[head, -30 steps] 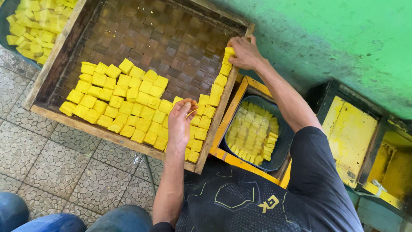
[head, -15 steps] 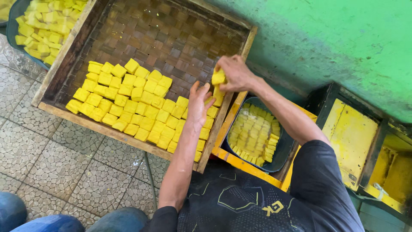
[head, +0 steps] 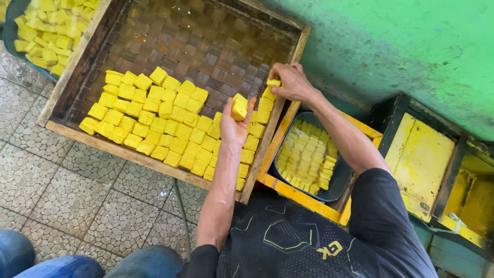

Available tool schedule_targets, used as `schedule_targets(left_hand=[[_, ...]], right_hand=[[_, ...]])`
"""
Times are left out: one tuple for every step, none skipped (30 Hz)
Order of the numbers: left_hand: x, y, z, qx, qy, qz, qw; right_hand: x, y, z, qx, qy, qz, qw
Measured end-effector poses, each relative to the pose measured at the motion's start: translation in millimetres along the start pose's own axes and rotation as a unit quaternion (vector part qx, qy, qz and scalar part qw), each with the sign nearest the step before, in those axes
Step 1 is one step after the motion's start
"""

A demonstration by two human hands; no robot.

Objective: The person lifts yellow tofu cubes out of a water-filled basin, rinses them, and places them one by one onto a woven bamboo tray, arranging them in rows. When the tray is filled, the person carries it away and sets it with other filled trays.

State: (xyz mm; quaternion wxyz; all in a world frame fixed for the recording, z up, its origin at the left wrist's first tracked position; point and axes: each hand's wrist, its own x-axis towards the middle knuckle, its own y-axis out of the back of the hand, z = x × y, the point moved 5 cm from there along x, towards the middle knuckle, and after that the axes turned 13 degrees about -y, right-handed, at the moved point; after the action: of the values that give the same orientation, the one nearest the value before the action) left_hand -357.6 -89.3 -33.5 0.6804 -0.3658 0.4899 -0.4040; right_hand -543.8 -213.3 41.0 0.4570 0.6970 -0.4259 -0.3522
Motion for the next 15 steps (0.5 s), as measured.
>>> schedule_targets(left_hand=[[4.8, -2.3, 1.8, -0.018, 0.008, 0.01, 1.0], [9.2, -4.4, 3.5, -0.018, 0.0, 0.016, 1.0], [13.4, -5.7, 6.1, -0.015, -0.009, 0.022, 1.0], [16.8, -6.3, 9.3, -0.01, -0.017, 0.025, 0.999], [19.2, -8.5, 10.3, -0.01, -0.013, 0.009, 1.0], [20.9, -10.1, 10.5, -0.012, -0.008, -0.006, 1.0], [21.3, -10.4, 10.4, -0.013, -0.002, -0.017, 1.0], [21.9, -10.1, 10.2, -0.005, -0.003, -0.026, 1.0], [22.4, -10.1, 9.6, 0.003, -0.004, -0.038, 0.999], [22.8, -9.9, 9.5, 0.012, -0.006, -0.051, 0.999], [23.0, -7.1, 9.3, 0.026, -0.007, -0.042, 0.999], [23.7, -5.3, 8.9, 0.039, -0.009, -0.036, 0.999], [24.2, -3.3, 8.7, 0.051, -0.011, -0.028, 0.998], [24.5, -3.5, 8.6, 0.041, -0.012, -0.035, 0.998], [25.4, -4.0, 8.6, 0.033, -0.013, -0.041, 0.999]], right_hand=[[-3.7, -1.6, -2.6, -0.04, -0.002, -0.005, 0.999], [-8.7, -5.1, -5.9, -0.079, -0.004, -0.011, 0.997], [-14.7, -1.3, -14.5, -0.116, 0.046, 0.059, 0.99], [-22.8, 1.3, -23.3, -0.151, 0.093, 0.131, 0.975], [-31.2, 3.6, -31.5, -0.188, 0.139, 0.205, 0.95], [-32.5, -0.5, -30.2, -0.171, 0.114, 0.154, 0.967], [-34.0, -5.6, -28.7, -0.151, 0.087, 0.099, 0.98], [-34.8, -9.3, -26.1, -0.128, 0.057, 0.043, 0.989], [-37.2, -8.8, -26.6, -0.083, 0.048, 0.035, 0.995], [-38.5, -7.5, -27.1, -0.036, 0.038, 0.027, 0.998], [-40.2, -6.3, -27.9, 0.01, 0.028, 0.02, 0.999], [-41.6, -8.9, -28.7, -0.019, 0.003, 0.002, 1.0], [-43.0, -11.4, -29.5, -0.049, -0.021, -0.018, 0.998], [-46.1, -15.4, -31.5, -0.077, -0.046, -0.039, 0.995], [-49.5, -12.6, -40.8, -0.091, -0.006, 0.016, 0.996]])
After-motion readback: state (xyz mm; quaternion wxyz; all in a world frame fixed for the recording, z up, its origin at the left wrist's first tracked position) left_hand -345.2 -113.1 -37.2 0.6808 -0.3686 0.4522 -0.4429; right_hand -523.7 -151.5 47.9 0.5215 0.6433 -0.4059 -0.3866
